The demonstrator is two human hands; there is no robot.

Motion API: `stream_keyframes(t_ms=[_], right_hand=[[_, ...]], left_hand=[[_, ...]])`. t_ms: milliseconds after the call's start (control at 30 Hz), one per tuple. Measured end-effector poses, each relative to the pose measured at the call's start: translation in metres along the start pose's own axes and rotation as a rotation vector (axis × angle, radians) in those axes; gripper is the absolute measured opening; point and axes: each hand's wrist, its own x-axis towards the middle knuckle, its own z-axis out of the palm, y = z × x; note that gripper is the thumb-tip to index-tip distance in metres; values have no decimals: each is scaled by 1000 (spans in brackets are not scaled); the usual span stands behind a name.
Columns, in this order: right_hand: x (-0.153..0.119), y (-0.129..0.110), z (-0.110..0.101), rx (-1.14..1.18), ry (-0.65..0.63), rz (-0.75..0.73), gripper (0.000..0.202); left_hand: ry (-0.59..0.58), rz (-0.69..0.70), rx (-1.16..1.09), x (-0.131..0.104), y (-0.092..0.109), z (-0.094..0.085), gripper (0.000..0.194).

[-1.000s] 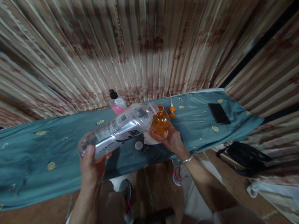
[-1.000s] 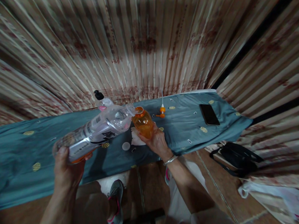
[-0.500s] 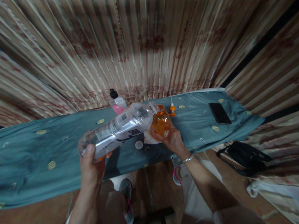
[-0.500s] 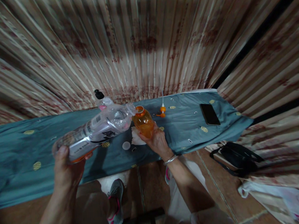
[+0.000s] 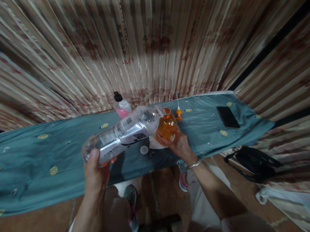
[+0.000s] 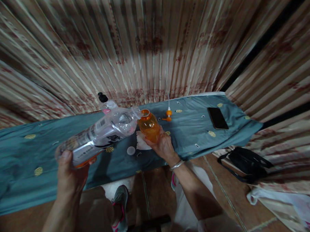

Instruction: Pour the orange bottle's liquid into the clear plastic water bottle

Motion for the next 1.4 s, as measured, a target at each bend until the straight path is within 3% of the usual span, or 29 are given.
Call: stream_keyframes(t_ms=[1400], right_hand=[[0, 1, 1, -35, -6, -2, 70]], left_hand=[[-9, -1, 5, -2, 0, 2, 46]])
